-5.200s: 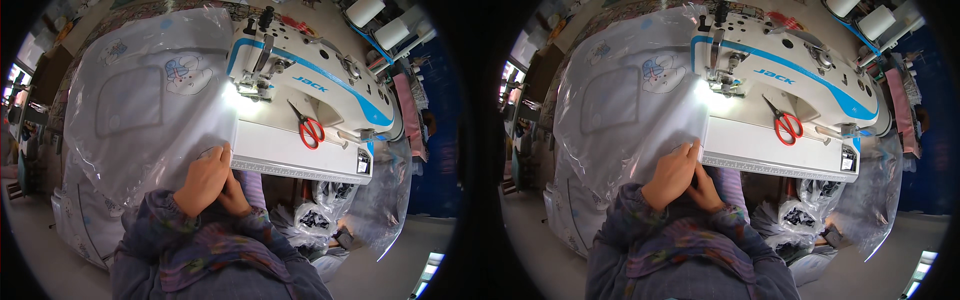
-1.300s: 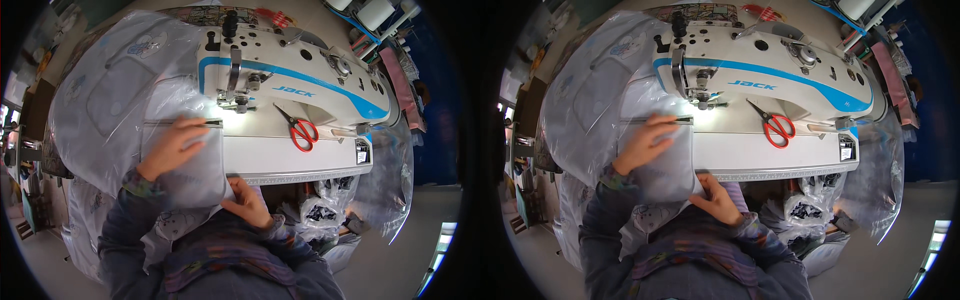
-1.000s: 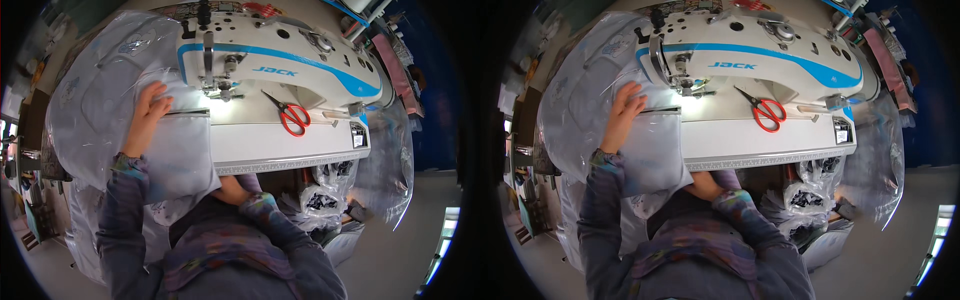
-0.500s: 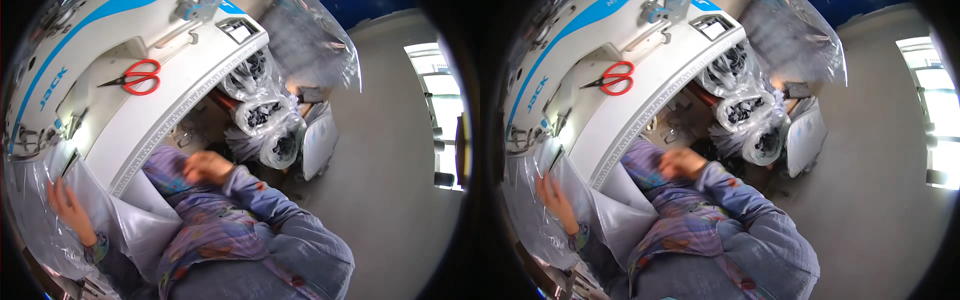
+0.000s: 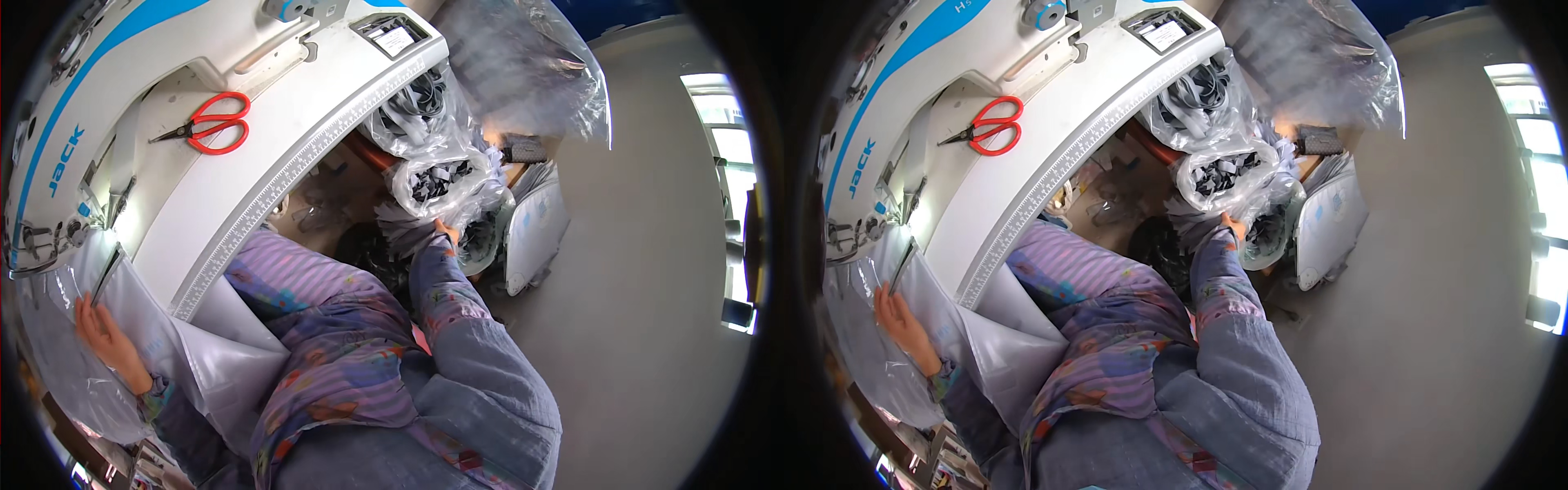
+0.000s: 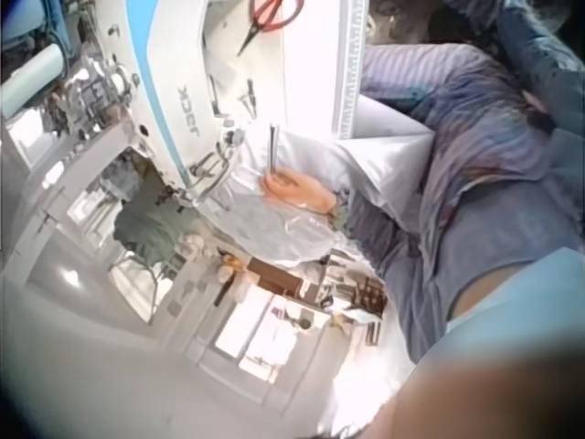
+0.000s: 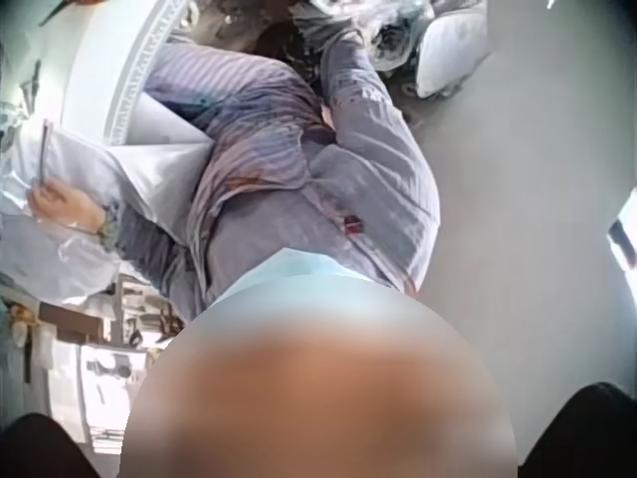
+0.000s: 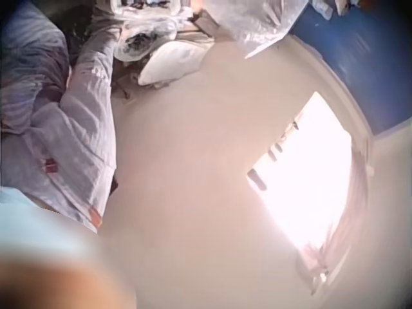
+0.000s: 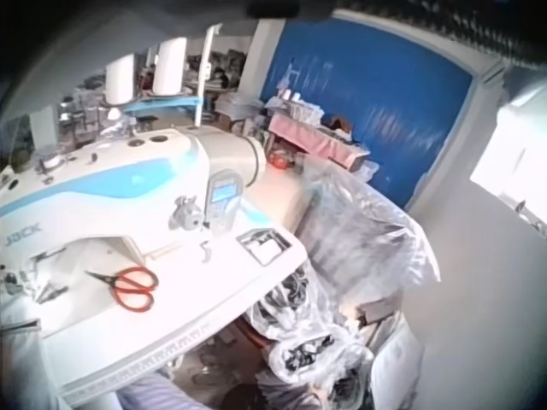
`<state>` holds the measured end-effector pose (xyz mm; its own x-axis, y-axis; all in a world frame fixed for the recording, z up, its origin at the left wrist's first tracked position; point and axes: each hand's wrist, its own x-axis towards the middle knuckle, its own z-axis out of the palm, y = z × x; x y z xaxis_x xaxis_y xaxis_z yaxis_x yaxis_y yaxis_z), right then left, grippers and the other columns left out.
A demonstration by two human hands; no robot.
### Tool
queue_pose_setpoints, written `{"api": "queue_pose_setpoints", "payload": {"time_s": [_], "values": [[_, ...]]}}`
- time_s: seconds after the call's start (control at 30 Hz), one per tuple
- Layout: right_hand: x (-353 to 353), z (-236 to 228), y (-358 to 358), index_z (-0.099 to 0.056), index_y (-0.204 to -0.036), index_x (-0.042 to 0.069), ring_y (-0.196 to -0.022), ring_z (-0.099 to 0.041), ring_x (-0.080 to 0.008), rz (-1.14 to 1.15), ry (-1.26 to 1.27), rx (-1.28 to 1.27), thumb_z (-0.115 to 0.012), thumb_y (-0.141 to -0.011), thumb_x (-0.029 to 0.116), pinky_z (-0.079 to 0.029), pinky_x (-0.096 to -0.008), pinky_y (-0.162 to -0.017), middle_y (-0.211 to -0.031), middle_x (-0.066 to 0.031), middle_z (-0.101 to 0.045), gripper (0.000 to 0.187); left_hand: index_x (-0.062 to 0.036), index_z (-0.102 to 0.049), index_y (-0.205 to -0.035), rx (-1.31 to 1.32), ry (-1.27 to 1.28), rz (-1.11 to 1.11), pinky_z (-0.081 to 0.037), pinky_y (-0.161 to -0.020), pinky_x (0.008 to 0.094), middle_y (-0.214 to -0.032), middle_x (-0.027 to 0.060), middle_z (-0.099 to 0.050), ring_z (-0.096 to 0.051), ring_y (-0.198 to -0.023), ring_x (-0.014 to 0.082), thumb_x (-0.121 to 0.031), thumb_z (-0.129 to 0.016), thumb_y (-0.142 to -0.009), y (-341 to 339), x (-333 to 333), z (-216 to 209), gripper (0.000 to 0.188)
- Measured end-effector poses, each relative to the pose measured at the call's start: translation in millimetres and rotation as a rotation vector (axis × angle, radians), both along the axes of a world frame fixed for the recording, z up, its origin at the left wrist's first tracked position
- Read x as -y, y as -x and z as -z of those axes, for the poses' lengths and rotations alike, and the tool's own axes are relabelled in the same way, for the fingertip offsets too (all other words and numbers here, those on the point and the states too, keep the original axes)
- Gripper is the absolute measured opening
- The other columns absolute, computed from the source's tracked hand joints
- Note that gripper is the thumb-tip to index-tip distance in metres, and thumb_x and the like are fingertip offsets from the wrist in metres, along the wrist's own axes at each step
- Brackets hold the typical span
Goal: Sewing textile and plastic components together using an industrial sewing machine.
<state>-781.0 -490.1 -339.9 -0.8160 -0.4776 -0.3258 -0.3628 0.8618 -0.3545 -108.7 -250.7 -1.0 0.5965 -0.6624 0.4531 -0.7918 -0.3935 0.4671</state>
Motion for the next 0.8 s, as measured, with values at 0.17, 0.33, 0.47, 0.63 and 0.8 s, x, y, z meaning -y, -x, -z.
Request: {"api": "queue_pose_setpoints", "payload": {"time_s": [0.17, 0.33, 0.47, 0.63, 0.8], "values": [[-18.8, -11.1, 14.6, -0.078, -0.095, 0.006, -0.089, -0.072, -0.0356, -0.319, 0.043, -0.022, -0.070, -0.083, 0.040, -0.054, -0.0428, -0.085, -0.089, -0.0196, -0.074, 0.037, 0.0025, -0.061, -0.128, 0.075, -0.058, -0.007, -0.049, -0.103, 0.0378, -0.141, 0.0202, -0.048, -0.053, -0.126, 0.0305, -0.015, -0.053, -0.104, -1.2, -0.3, 1.9, 0.031], [-47.6, -61.4, -23.1, -0.067, -0.089, -0.002, -0.052, -0.065, -0.0208, -0.134, 0.409, 0.086, -0.052, -0.100, 0.026, -0.052, -0.0336, -0.052, -0.077, -0.0106, -0.069, 0.033, 0.0031, -0.062, -0.127, 0.037, -0.024, 0.020, -0.048, -0.104, 0.0390, -0.139, 0.0198, -0.051, -0.053, -0.127, 0.0306, -0.014, -0.053, -0.103, 8.5, 6.0, -8.3, 0.030], [-83.4, -165.0, -136.7, -0.060, -0.090, 0.005, -0.059, -0.066, -0.0337, -1.055, 0.756, -0.102, -0.057, -0.096, 0.016, -0.051, -0.0428, -0.054, -0.074, -0.0151, -0.066, 0.012, 0.0004, -0.065, -0.121, 0.237, -0.080, 0.175, -0.045, -0.108, 0.0447, -0.127, 0.0147, -0.060, -0.057, -0.120, 0.0317, -0.009, -0.056, -0.099, 69.1, 28.4, -38.5, 0.026], [-114.6, -331.3, -243.7, -0.068, -0.096, 0.004, -0.074, -0.066, -0.0348, -1.524, 0.349, 0.999, -0.067, -0.092, 0.014, -0.053, -0.0378, -0.068, -0.081, -0.0173, -0.066, 0.011, -0.0041, -0.068, -0.107, -0.174, -0.245, 0.809, -0.036, -0.113, 0.0507, -0.103, 0.0096, -0.069, -0.066, -0.099, 0.0303, -0.005, -0.059, -0.092, 182.4, 67.3, -69.0, 0.018], [-59.5, -411.5, -279.7, -0.068, -0.093, 0.001, -0.069, -0.065, -0.0263, -1.675, 0.375, 1.028, -0.068, -0.092, 0.012, -0.051, -0.0347, -0.066, -0.081, -0.0140, -0.067, 0.012, -0.0031, -0.064, -0.095, -0.597, -0.429, 0.824, -0.047, -0.080, 0.0330, -0.078, 0.0028, -0.063, -0.058, -0.070, 0.0149, -0.010, -0.062, -0.095, 186.5, 85.3, -90.9, 0.007]]}}
